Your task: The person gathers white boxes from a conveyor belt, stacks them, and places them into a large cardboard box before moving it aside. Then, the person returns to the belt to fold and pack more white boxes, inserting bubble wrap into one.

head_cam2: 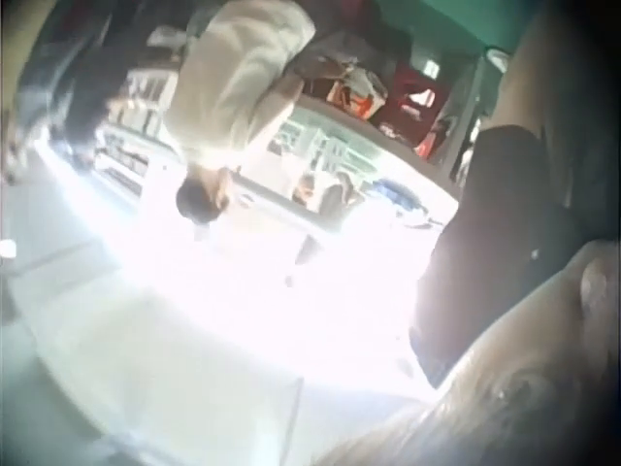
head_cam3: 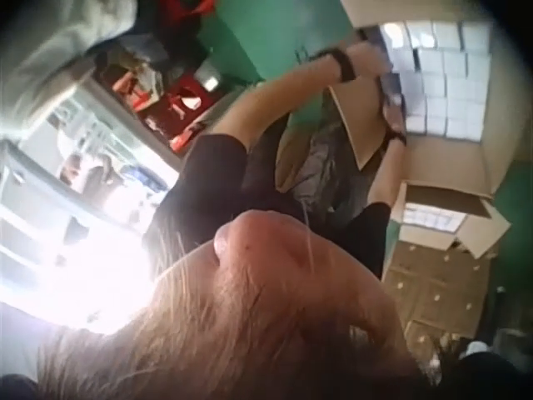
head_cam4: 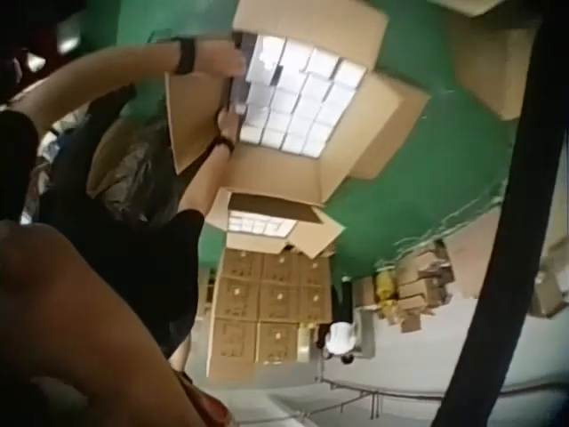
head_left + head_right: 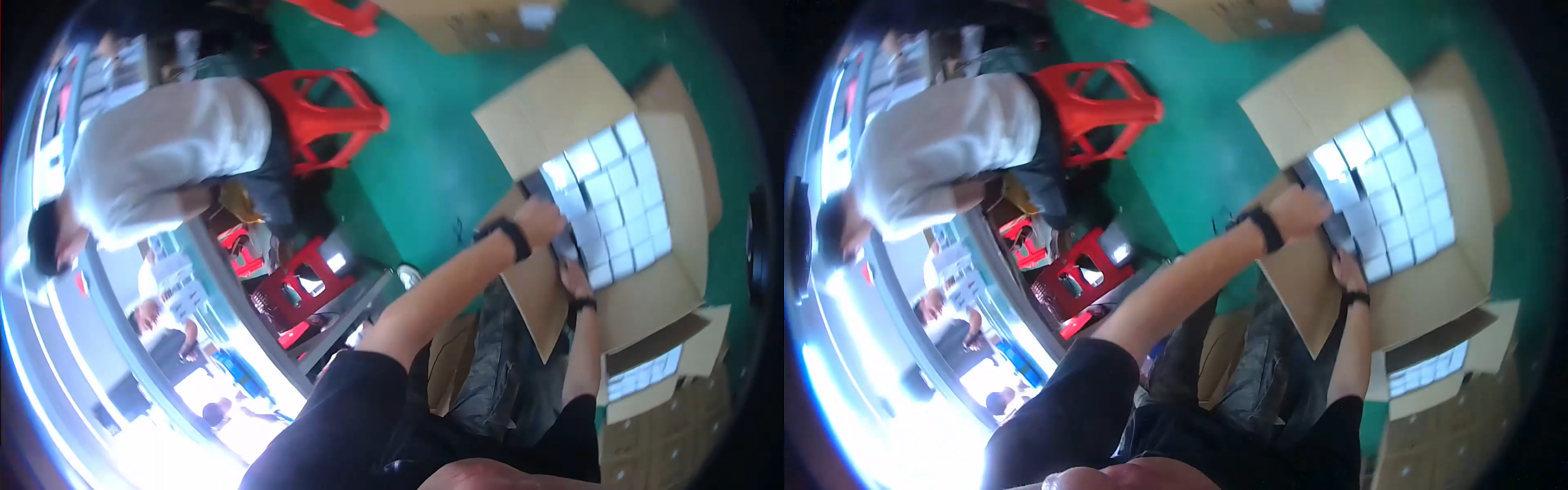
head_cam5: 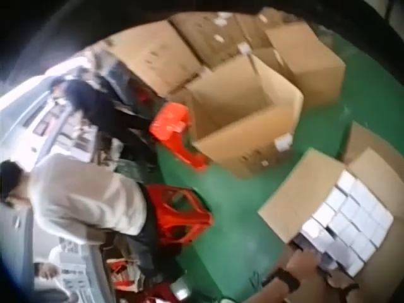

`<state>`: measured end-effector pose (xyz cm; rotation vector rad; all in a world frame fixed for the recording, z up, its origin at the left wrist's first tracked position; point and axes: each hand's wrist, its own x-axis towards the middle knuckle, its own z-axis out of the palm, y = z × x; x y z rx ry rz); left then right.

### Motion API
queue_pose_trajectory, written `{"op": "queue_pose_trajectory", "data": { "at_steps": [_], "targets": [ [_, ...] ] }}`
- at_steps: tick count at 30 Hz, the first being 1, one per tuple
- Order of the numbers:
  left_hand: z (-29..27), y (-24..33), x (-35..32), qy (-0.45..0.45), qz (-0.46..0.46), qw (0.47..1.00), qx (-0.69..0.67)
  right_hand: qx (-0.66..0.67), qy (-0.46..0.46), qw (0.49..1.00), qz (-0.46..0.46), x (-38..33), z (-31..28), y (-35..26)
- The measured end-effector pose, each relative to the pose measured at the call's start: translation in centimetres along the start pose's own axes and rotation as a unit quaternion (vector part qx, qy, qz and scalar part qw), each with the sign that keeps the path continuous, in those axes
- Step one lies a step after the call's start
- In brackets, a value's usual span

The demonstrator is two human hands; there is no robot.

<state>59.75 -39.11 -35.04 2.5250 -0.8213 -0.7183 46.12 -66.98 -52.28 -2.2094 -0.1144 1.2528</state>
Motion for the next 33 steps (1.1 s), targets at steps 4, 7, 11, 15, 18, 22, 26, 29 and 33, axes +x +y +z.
{"op": "queue_pose_trajectory", "data": {
  "at_steps": [4,7,11,15,18,22,26,29,33],
  "targets": [
    [-6.7,5.2,-17.6,0.254,-0.221,0.940,-0.055,-0.034,0.033,0.996,0.070,-8.9,-1.5,-6.5],
    [-5.5,11.8,-32.8,0.240,-0.293,0.917,-0.126,-0.015,0.085,0.996,-0.016,-13.6,-3.3,-0.7],
    [-3.0,18.4,-53.7,0.132,-0.475,0.812,-0.314,-0.135,0.227,0.962,-0.066,-15.0,-5.9,-0.6],
    [4.0,28.5,-70.5,0.366,-0.652,0.611,-0.260,0.026,0.071,0.995,-0.063,-15.2,3.6,-17.2],
    [7.6,34.4,-74.4,0.497,-0.713,0.450,-0.204,-0.133,0.011,0.961,-0.241,-17.5,10.4,-30.8],
    [6.5,39.8,-76.5,0.633,-0.711,0.262,-0.157,-0.262,-0.160,0.852,-0.423,-27.2,20.7,-53.1],
    [7.5,45.2,-78.0,0.587,-0.808,0.046,0.035,-0.387,-0.311,0.592,-0.635,-39.9,33.6,-68.7],
    [10.3,47.6,-79.6,0.525,-0.849,-0.053,0.029,-0.350,-0.382,0.401,-0.755,-49.3,43.1,-73.0],
    [13.0,46.8,-82.7,0.497,-0.867,-0.011,0.028,-0.433,-0.431,0.292,-0.735,-57.5,53.6,-72.1]
  ]
}}
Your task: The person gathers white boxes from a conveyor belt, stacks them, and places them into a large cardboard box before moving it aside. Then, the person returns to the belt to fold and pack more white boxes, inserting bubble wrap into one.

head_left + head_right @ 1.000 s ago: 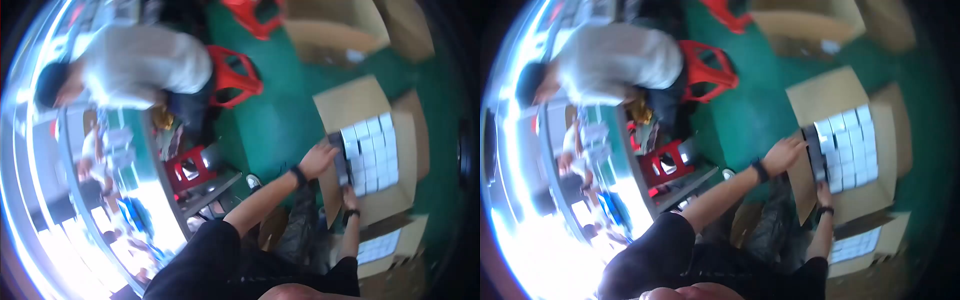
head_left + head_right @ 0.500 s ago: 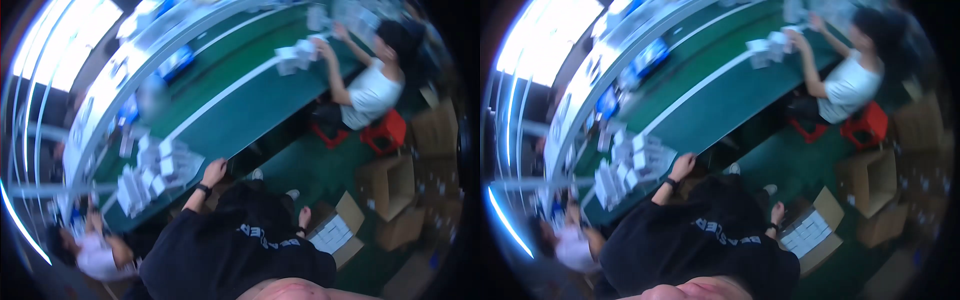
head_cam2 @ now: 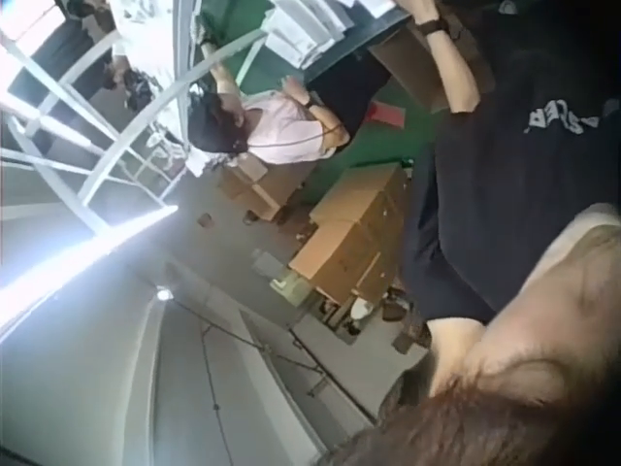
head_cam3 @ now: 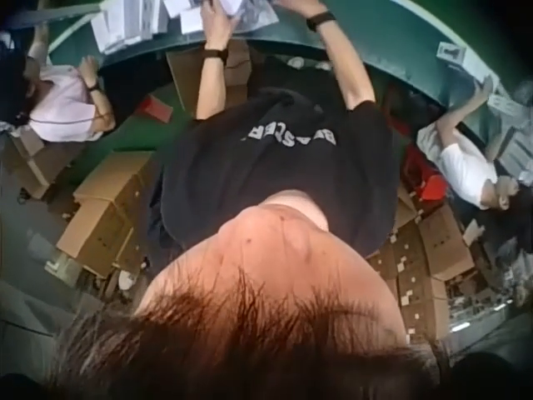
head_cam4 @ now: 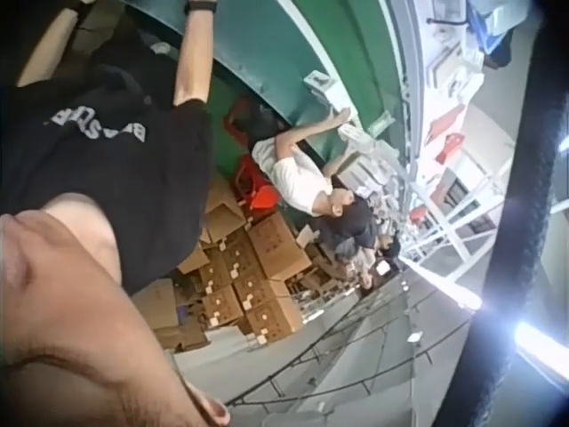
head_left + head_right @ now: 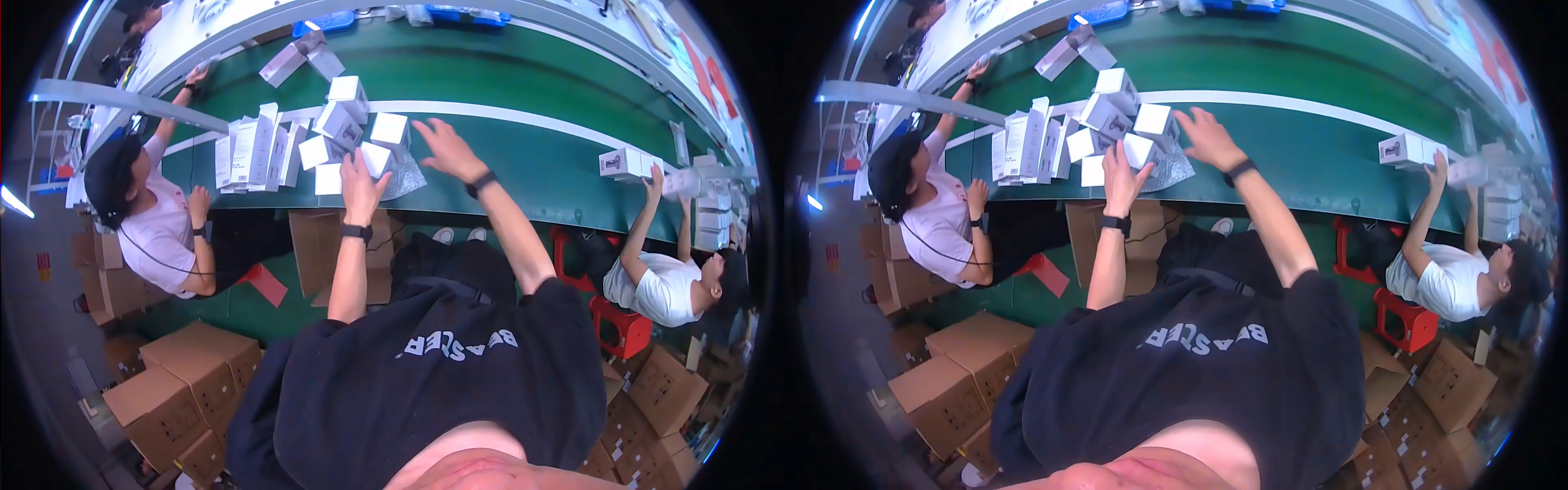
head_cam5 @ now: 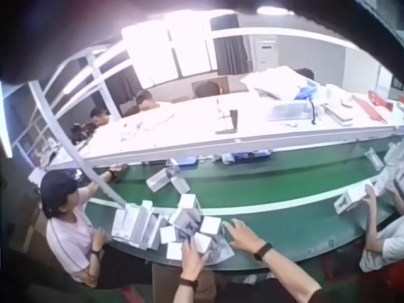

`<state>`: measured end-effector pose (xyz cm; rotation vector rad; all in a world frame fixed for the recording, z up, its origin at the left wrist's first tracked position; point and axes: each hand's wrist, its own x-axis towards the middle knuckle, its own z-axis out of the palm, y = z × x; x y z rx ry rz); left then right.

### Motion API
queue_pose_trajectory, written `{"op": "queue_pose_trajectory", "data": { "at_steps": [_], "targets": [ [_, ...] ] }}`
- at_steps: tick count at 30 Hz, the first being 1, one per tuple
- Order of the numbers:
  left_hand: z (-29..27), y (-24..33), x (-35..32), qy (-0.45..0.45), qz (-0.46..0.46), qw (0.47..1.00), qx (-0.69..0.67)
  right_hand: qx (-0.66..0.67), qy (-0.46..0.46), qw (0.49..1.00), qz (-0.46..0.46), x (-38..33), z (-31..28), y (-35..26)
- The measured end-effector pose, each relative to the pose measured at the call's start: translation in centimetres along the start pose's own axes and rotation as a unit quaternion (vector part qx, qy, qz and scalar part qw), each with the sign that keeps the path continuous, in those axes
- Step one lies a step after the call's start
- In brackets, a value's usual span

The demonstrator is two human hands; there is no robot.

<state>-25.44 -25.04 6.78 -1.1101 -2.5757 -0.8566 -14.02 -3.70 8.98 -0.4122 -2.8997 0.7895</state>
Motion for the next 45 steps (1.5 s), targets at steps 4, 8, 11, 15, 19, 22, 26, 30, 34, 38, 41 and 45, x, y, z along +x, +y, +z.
{"op": "queue_pose_trajectory", "data": {
  "at_steps": [4,8,11,15,19,22,26,30,34,38,41,45],
  "targets": [
    [1.0,-3.0,1.0,-0.170,-0.067,0.983,-0.032,0.080,-0.009,0.996,-0.048,6.0,4.0,-1.7],
    [1.2,-1.3,1.1,-0.166,-0.061,0.983,0.051,0.072,-0.048,0.996,-0.035,7.4,4.7,-0.6],
    [1.1,1.5,2.0,-0.120,-0.067,0.990,-0.038,0.115,-0.032,0.993,-0.022,6.6,3.5,1.3],
    [1.5,10.9,0.1,-0.078,-0.095,0.992,-0.035,0.193,-0.053,0.979,-0.022,3.1,-2.2,5.0],
    [6.5,20.2,-1.3,-0.118,-0.117,0.984,-0.071,0.180,-0.078,0.972,-0.127,1.6,-6.3,12.9],
    [10.9,24.7,-3.1,-0.108,-0.104,0.977,-0.154,0.082,-0.216,0.954,-0.191,0.4,-8.5,16.9],
    [13.9,27.7,-3.1,-0.123,0.009,0.985,-0.125,0.016,-0.153,0.961,-0.229,-1.8,-9.1,20.3],
    [14.8,26.5,-1.1,-0.158,-0.071,0.976,-0.128,-0.012,-0.055,0.992,-0.115,-3.8,-11.9,20.2],
    [13.5,25.0,0.3,-0.223,-0.074,0.955,-0.182,0.063,0.013,0.998,-0.013,-10.9,-10.9,21.4],
    [13.0,17.7,3.8,-0.148,0.017,0.972,-0.183,0.069,-0.017,0.963,0.260,-14.3,-9.5,14.4],
    [14.6,16.7,9.1,-0.172,0.219,0.954,-0.112,0.031,0.060,0.952,0.298,-14.0,-6.9,11.5],
    [15.4,16.2,10.9,-0.367,0.219,0.890,-0.159,0.140,-0.012,0.923,0.357,-12.8,-6.5,11.8]
  ]
}}
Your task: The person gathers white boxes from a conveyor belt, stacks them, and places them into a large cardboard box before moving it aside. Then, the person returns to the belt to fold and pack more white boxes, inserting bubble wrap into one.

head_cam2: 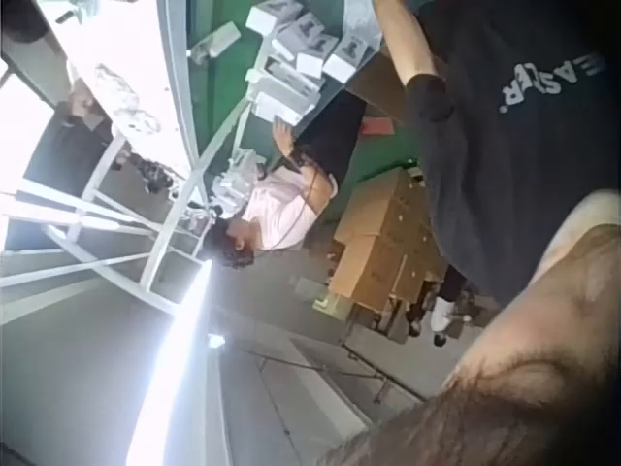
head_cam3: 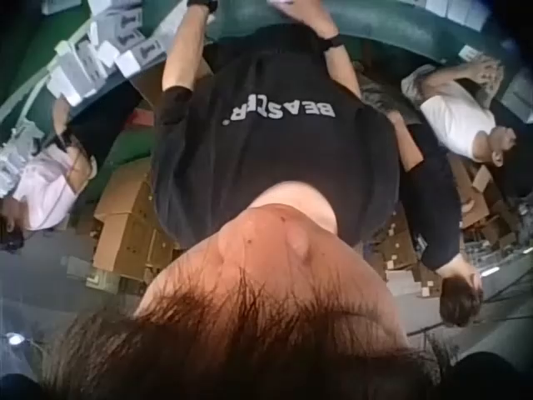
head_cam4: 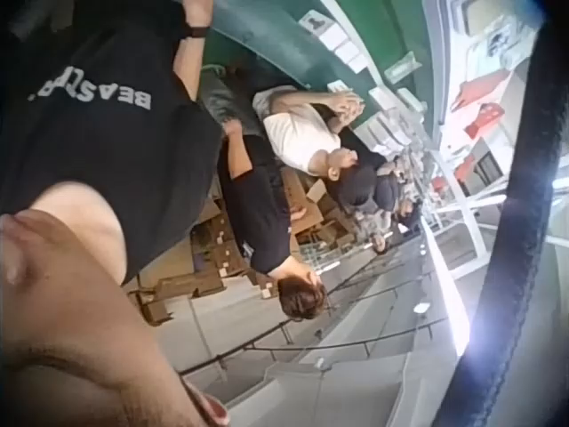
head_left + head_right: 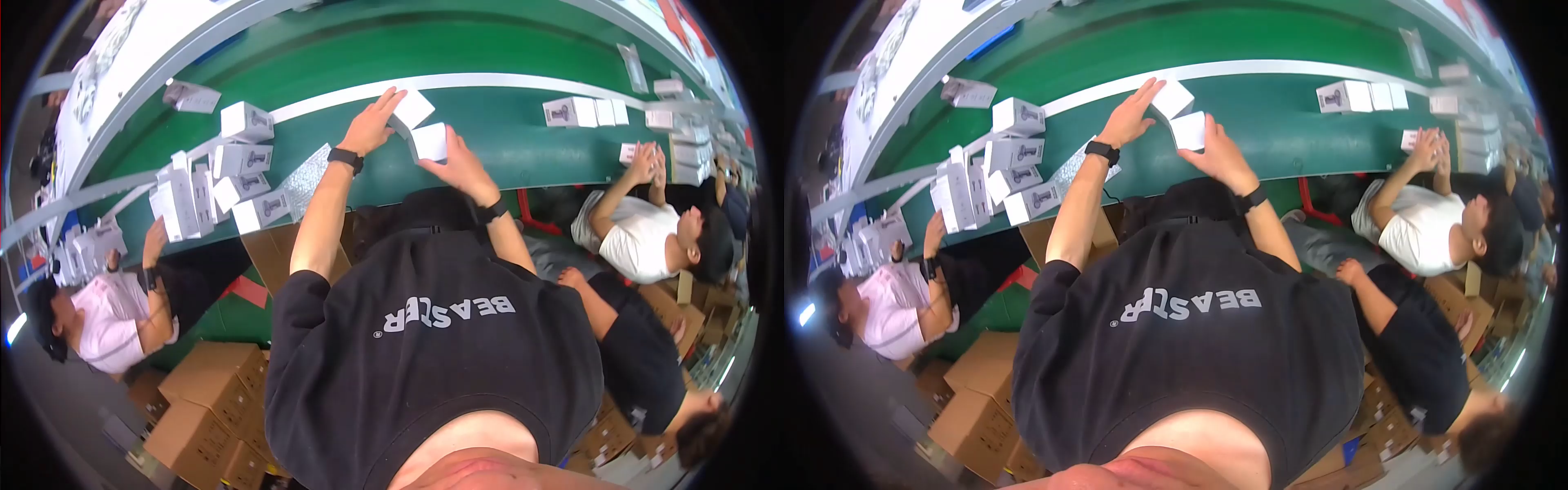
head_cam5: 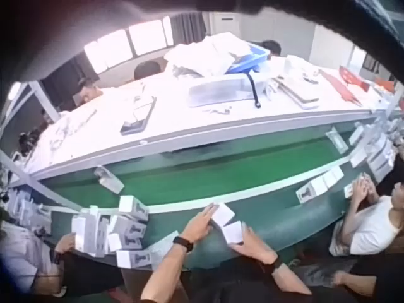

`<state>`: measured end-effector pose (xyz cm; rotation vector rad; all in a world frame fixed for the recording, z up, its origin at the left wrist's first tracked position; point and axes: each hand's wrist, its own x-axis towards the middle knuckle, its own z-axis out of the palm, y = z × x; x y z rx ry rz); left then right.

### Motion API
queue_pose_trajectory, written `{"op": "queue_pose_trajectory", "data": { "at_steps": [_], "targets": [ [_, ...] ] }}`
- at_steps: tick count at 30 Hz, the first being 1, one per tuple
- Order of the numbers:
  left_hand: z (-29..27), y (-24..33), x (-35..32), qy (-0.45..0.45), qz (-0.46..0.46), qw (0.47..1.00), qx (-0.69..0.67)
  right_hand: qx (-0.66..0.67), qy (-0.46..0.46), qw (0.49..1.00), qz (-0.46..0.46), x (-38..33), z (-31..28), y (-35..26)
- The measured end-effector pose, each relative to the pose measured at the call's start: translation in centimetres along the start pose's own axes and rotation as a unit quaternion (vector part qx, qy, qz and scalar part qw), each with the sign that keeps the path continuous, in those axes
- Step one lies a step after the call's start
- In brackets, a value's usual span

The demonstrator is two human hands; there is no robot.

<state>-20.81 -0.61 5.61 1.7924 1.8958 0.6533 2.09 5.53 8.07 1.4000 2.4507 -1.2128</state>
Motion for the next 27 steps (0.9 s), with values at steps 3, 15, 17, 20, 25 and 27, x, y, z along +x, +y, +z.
{"op": "queue_pose_trajectory", "data": {
  "at_steps": [3,15,17,20,25,27],
  "targets": [
    [0.1,0.2,0.4,-0.015,-0.054,0.995,-0.080,0.071,0.023,0.983,-0.170,2.8,0.0,4.7],
    [2.2,0.4,-2.7,0.059,-0.051,0.982,-0.172,-0.052,0.010,0.965,-0.257,4.8,-2.2,4.1],
    [0.3,0.3,-5.7,0.133,-0.065,0.979,-0.143,-0.095,0.017,0.959,-0.268,3.9,-2.5,3.9],
    [-3.0,0.8,-12.6,0.304,-0.086,0.948,-0.041,-0.150,0.085,0.944,-0.280,1.8,-2.6,0.7],
    [-8.5,-8.1,-28.7,0.487,-0.391,0.780,0.034,-0.089,0.037,0.916,-0.390,-0.1,2.4,-11.2],
    [-11.4,-13.5,-32.4,0.440,-0.343,0.829,-0.029,-0.082,-0.045,0.888,-0.451,-0.6,7.6,-17.0]
  ]
}}
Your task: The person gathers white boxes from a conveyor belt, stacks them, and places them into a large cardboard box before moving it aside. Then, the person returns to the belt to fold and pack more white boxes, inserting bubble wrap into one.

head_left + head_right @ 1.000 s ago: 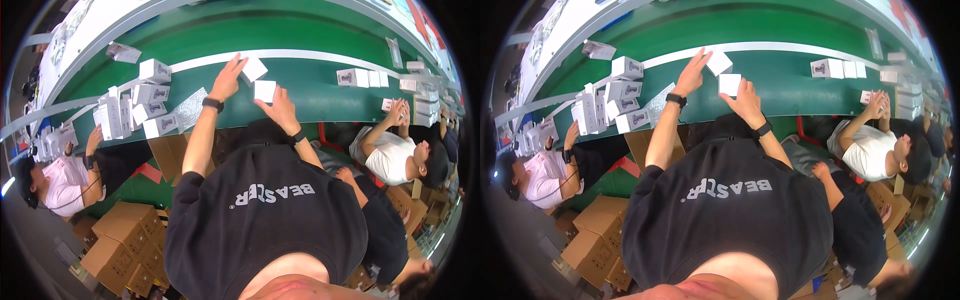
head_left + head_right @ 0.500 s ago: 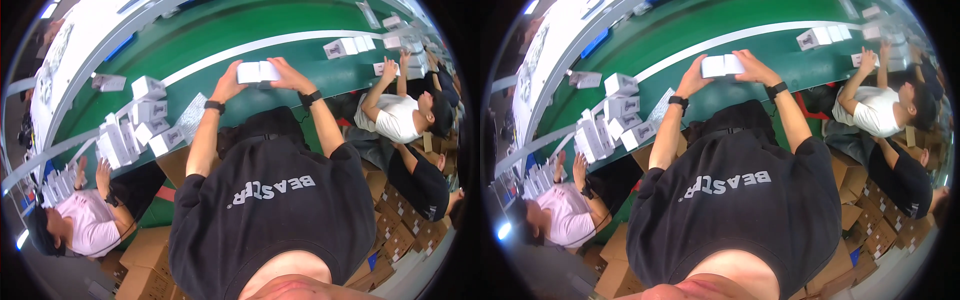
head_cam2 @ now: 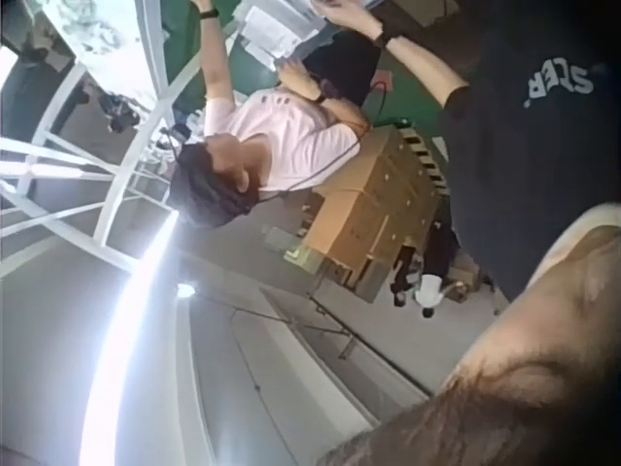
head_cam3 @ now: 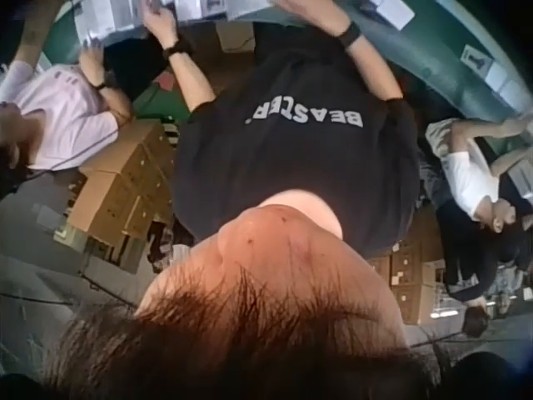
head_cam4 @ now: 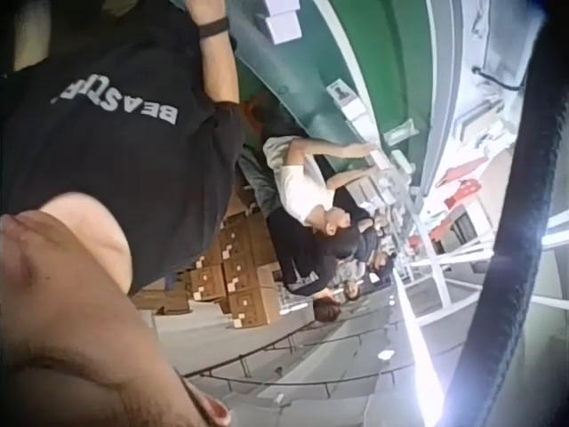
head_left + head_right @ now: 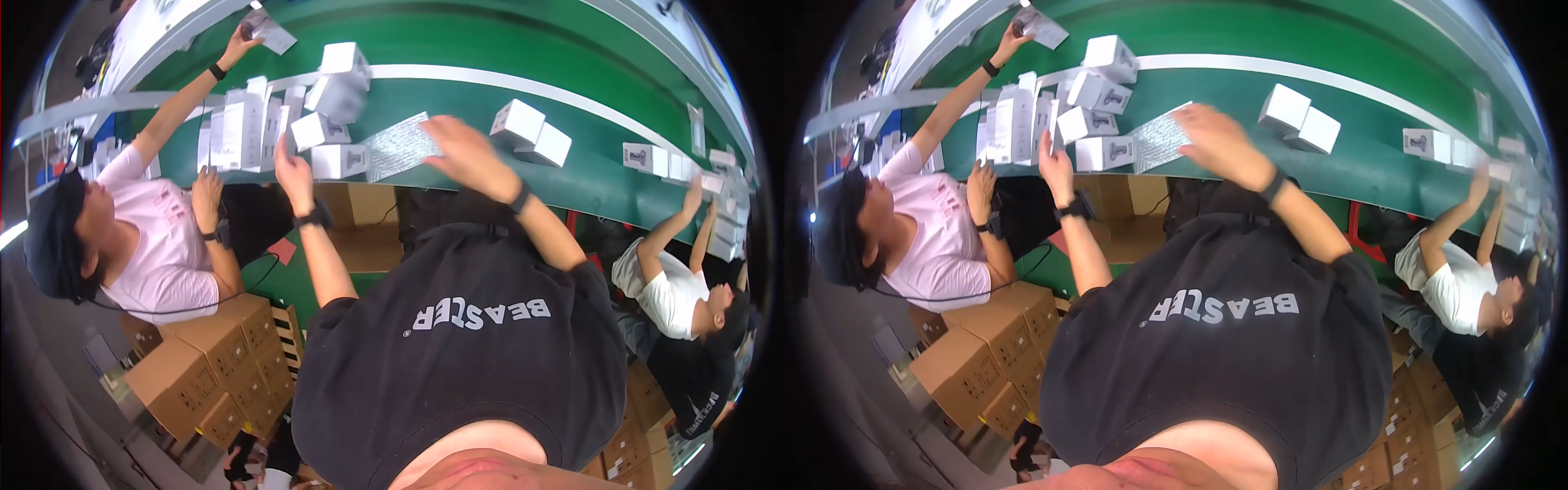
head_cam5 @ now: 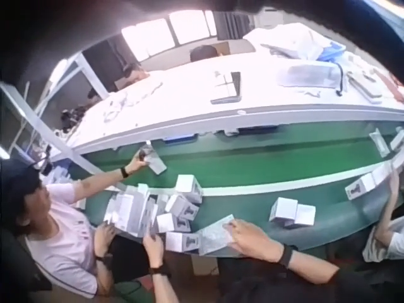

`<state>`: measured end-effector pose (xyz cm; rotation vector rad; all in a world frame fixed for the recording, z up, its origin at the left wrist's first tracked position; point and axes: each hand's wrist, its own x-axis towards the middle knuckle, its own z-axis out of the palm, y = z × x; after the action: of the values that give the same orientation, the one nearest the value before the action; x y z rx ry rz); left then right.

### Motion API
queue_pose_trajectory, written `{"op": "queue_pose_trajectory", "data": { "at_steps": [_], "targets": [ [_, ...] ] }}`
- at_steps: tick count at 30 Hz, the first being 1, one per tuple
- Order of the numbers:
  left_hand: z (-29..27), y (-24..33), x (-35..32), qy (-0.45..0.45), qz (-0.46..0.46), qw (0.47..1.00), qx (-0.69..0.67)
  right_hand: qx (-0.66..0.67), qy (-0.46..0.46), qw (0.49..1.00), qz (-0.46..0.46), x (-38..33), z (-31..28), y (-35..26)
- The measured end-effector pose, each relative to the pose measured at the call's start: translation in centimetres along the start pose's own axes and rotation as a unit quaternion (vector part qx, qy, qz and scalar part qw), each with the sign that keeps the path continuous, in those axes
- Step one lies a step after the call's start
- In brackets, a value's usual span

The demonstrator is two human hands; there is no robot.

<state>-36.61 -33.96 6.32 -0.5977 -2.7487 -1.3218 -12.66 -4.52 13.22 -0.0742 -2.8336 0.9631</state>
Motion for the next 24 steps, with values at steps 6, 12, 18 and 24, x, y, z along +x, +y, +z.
{"op": "queue_pose_trajectory", "data": {
  "at_steps": [6,12,18,24],
  "targets": [
    [-0.8,-3.4,4.2,-0.186,0.162,0.958,0.145,0.037,0.005,0.997,-0.063,8.7,14.9,-8.5],
    [-0.6,-3.0,3.6,-0.233,0.066,0.961,0.133,0.042,-0.125,0.991,-0.026,10.6,13.5,-4.4],
    [-1.4,-3.0,1.7,-0.123,0.009,0.990,0.065,0.097,-0.204,0.974,0.016,9.2,2.9,2.1],
    [-1.9,7.3,-1.7,-0.113,0.034,0.981,0.154,0.070,-0.242,0.967,-0.018,8.6,-1.9,9.5]
  ]
}}
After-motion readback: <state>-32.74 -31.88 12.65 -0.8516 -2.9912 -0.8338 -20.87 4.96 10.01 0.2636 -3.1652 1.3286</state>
